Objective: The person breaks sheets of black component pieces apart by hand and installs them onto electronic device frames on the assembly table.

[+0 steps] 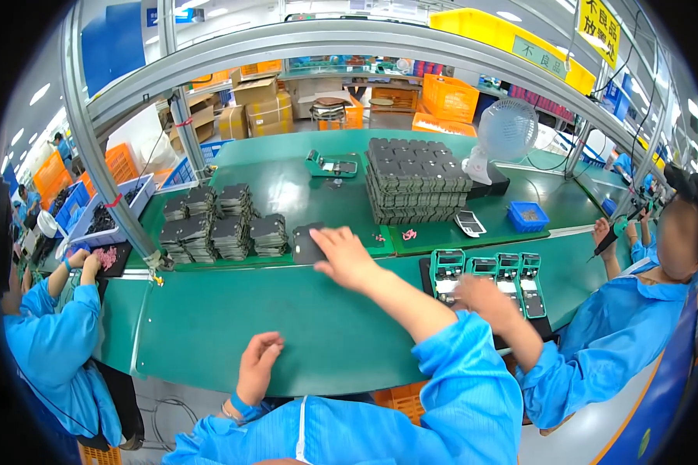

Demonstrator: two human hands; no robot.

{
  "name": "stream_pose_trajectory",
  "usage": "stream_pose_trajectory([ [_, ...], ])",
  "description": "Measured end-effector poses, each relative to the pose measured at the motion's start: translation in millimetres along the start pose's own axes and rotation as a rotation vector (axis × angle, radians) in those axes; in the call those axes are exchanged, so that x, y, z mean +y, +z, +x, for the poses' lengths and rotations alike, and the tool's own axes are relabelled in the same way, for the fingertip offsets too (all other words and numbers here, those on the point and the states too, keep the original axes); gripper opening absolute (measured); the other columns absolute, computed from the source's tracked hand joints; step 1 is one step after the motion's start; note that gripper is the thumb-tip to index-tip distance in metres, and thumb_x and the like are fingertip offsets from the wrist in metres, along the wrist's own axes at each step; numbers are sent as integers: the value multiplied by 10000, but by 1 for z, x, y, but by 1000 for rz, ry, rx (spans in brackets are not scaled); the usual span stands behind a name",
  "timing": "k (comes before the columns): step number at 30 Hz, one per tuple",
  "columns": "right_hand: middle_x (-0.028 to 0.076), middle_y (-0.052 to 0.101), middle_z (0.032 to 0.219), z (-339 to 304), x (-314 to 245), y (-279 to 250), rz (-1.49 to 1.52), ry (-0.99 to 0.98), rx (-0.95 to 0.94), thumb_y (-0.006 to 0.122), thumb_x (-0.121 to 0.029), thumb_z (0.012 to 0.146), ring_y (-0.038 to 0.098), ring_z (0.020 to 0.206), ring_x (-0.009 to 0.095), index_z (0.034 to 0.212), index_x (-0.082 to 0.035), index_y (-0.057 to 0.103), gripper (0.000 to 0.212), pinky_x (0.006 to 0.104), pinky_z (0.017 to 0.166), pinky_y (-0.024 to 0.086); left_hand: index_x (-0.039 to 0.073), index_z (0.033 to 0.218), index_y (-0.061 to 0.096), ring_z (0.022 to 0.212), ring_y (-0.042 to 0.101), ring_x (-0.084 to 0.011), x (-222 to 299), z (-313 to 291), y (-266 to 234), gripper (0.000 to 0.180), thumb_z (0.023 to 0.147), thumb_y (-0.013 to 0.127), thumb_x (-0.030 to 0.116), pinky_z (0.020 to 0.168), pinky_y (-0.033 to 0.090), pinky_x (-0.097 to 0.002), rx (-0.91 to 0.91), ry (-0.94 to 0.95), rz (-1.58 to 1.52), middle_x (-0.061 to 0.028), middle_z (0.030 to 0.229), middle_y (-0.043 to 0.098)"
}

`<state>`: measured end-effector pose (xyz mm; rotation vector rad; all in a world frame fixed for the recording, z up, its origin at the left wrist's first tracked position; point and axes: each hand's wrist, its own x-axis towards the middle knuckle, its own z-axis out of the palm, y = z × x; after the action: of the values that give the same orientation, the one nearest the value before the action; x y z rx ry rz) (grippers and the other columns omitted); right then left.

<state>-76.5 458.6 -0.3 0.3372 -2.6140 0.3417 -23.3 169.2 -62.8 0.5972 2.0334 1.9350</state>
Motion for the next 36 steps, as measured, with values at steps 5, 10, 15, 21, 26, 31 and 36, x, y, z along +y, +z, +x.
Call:
stream_pose_trajectory([
  [5, 130, 463, 1308, 45, 34, 17, -104, 57, -122, 662, -272, 805, 411, 1189, 347, 1346, -105, 409, 620, 450, 952, 392, 13, 1063, 538, 980, 449, -364, -5, -15, -16, 327, 748, 604, 72, 856, 361, -435, 137, 364, 734, -188, 1066, 523],
  [10, 120, 457, 1323, 55, 50, 31, 13, 89, -334, 658, -342, 805, 395, 1210, 365, 1344, -158, 439, 610, 472, 986, 379, 10, 1059, 535, 1011, 431, -369, -13, -19, -17, 330, 744, 605, 76, 868, 359, -459, 135, 427, 854, -187, 1111, 490],
  [15, 171, 489, 1264, 45, 64, -3, 96, 70, -196, 691, -336, 768, 444, 1153, 385, 1317, -111, 464, 635, 470, 982, 385, 8, 1033, 535, 1040, 415, -372, -15, -23, -20, 309, 736, 594, 71, 895, 348, -480, 119, 416, 905, -181, 1117, 473],
  [21, 184, 643, 900, -2, 178, -104, -38, 629, 593, 565, -182, 799, 605, 868, 364, 873, -48, 656, 177, 439, 759, 491, -5, 984, 557, 1000, 441, -371, -19, -23, -17, 291, 700, 597, 48, 845, 369, -469, 150, 449, 934, -202, 1096, 490],
  [26, 166, 635, 1068, -52, 253, -137, -302, 824, 316, 613, -232, 784, 570, 1043, 345, 1040, -84, 651, 298, 421, 899, 443, -5, 969, 561, 1003, 442, -372, -19, -22, -17, 281, 693, 593, 38, 846, 374, -469, 165, 446, 957, -205, 1098, 489],
  [31, 195, 618, 1104, -63, 291, -143, 64, 818, -2, 743, -253, 725, 589, 1030, 283, 1260, -88, 552, 591, 356, 900, 450, -2, 965, 562, 1004, 444, -372, -22, -22, -16, 281, 688, 594, 28, 850, 376, -467, 177, 453, 979, -207, 1099, 489],
  [36, 168, 626, 1092, -46, 284, -156, 37, 787, -147, 774, -188, 690, 592, 1015, 266, 1235, -70, 567, 595, 349, 896, 452, 6, 948, 561, 995, 446, -370, -20, -24, -17, 266, 685, 598, 24, 832, 376, -467, 205, 439, 990, -204, 1078, 493],
])
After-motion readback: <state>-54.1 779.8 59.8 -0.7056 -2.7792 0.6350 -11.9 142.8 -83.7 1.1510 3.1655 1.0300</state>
